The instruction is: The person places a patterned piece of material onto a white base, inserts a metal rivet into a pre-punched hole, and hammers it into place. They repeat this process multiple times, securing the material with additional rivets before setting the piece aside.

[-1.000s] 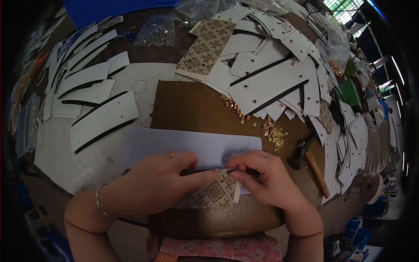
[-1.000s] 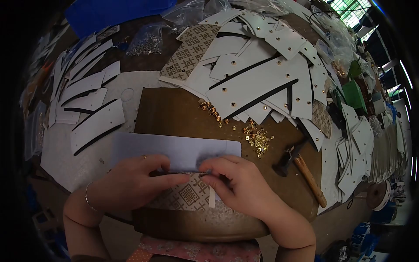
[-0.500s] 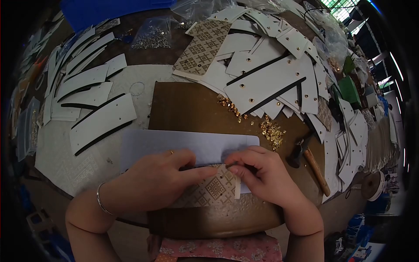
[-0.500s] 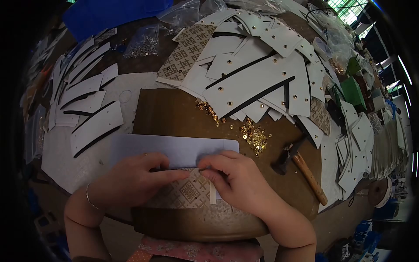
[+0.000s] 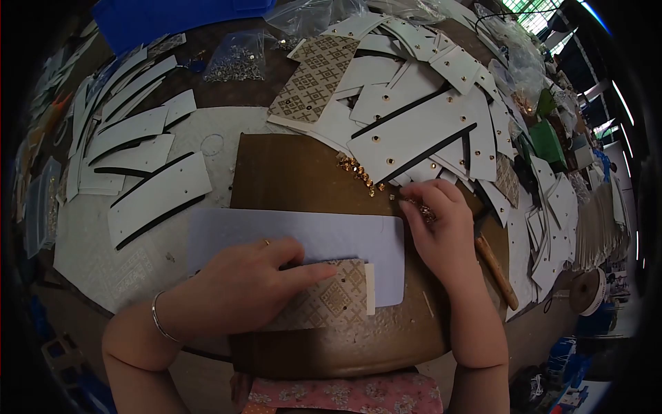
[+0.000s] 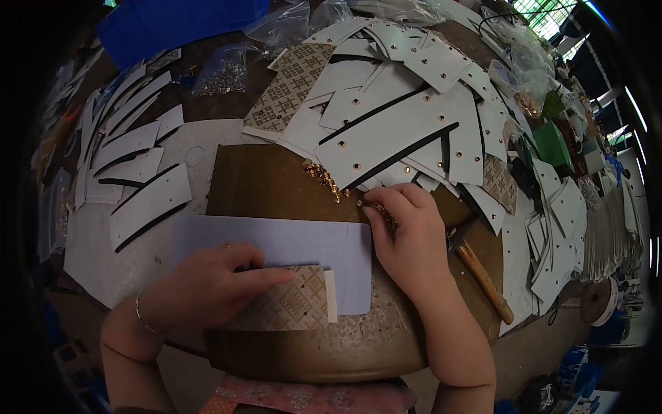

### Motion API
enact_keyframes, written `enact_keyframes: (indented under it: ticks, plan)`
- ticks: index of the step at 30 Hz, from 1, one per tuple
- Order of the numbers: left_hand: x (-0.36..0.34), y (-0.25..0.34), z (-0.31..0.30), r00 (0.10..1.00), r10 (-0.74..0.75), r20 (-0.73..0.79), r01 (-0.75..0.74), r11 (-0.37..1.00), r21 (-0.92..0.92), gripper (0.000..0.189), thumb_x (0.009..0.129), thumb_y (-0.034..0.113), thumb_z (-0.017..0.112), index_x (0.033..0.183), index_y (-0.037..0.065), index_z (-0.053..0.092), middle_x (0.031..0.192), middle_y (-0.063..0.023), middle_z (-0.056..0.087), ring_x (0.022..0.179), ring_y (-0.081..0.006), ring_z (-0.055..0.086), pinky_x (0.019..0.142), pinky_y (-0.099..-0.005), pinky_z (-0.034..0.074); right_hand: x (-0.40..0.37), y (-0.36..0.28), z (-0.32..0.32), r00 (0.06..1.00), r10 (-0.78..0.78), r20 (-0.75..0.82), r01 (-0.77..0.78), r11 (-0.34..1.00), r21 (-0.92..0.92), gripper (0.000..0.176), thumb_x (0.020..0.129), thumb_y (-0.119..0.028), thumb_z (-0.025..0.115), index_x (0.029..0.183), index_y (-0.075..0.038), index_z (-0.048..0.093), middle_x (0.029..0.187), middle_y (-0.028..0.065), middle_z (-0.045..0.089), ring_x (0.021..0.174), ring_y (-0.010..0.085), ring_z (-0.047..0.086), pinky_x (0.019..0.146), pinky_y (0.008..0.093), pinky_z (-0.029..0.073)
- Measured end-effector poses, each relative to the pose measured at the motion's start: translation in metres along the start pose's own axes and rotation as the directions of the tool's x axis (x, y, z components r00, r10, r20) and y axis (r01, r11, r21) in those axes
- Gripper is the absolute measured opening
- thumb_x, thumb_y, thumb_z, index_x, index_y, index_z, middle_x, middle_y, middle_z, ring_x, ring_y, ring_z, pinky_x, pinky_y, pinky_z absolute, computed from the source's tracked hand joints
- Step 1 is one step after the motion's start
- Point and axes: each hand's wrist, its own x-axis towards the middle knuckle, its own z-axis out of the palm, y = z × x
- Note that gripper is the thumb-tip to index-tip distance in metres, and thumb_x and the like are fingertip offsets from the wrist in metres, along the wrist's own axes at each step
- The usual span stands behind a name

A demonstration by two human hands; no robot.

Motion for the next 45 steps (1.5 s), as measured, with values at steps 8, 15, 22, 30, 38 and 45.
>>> enact_keyframes:
  ticks: [8,15,22,30,38,45]
  plan:
    - [-0.001,0.001,0.002,0.999,-0.037,-0.015,0.037,0.999,0.007,0.051,0.083,0.004,0.066,0.130,0.023,0.067,0.100,-0.0075,0.061,0.087,-0.0289,0.065,0.074,-0.0380,0.055,-0.003,-0.004,0.009,0.947,-0.320,-0.032,0.321,0.947,0.031,0.014,0.082,-0.003,0.073,0.095,-0.007,0.068,0.093,0.0077,0.069,0.086,0.0293,0.066,0.076,0.0394,0.054]
    - [0.001,0.000,0.001,1.000,-0.007,-0.014,0.007,1.000,-0.012,0.046,0.085,0.005,0.063,0.129,0.018,0.066,0.103,-0.0085,0.060,0.087,-0.0296,0.066,0.074,-0.0385,0.055,-0.031,-0.034,0.012,0.838,-0.516,0.178,0.496,0.856,0.147,0.020,0.077,-0.001,0.078,0.094,-0.008,0.069,0.093,0.0054,0.072,0.080,0.0250,0.068,0.075,0.0362,0.055]
    - [0.001,-0.003,0.003,1.000,0.013,-0.018,-0.013,1.000,-0.007,0.039,0.088,0.007,0.059,0.126,0.014,0.066,0.103,-0.0087,0.060,0.088,-0.0294,0.066,0.074,-0.0391,0.056,-0.034,-0.034,0.005,0.825,-0.535,0.184,0.522,0.845,0.117,0.031,0.078,0.000,0.074,0.108,-0.009,0.072,0.096,0.0037,0.073,0.090,0.0245,0.066,0.077,0.0358,0.055]
    - [0.002,-0.005,0.003,0.999,0.033,-0.037,-0.036,0.997,-0.070,0.033,0.088,0.006,0.058,0.120,0.009,0.065,0.100,-0.0097,0.059,0.090,-0.0297,0.065,0.075,-0.0400,0.055,-0.048,-0.028,-0.037,0.913,-0.403,0.068,0.406,0.913,-0.031,0.041,0.080,0.004,0.062,0.120,-0.004,0.070,0.101,0.0107,0.070,0.100,0.0286,0.065,0.088,0.0395,0.053]
    - [0.001,-0.011,0.009,0.994,0.055,-0.097,-0.066,0.991,-0.120,0.022,0.091,0.009,0.063,0.113,0.010,0.067,0.102,-0.0098,0.061,0.091,-0.0315,0.064,0.076,-0.0401,0.055,-0.141,0.083,-0.094,0.975,0.087,-0.204,-0.188,0.814,-0.550,0.033,0.090,0.002,0.064,0.123,0.000,0.062,0.118,0.0150,0.063,0.100,0.0302,0.065,0.083,0.0329,0.051]
    - [0.002,-0.006,0.006,0.996,0.009,-0.091,-0.024,0.986,-0.163,0.014,0.096,0.013,0.061,0.108,0.008,0.064,0.098,-0.0098,0.061,0.091,-0.0315,0.063,0.078,-0.0411,0.054,-0.138,-0.008,-0.082,0.996,-0.087,-0.027,0.074,0.943,-0.325,0.036,0.083,0.006,0.071,0.118,0.001,0.064,0.114,0.0166,0.062,0.090,0.0263,0.067,0.072,0.0327,0.052]
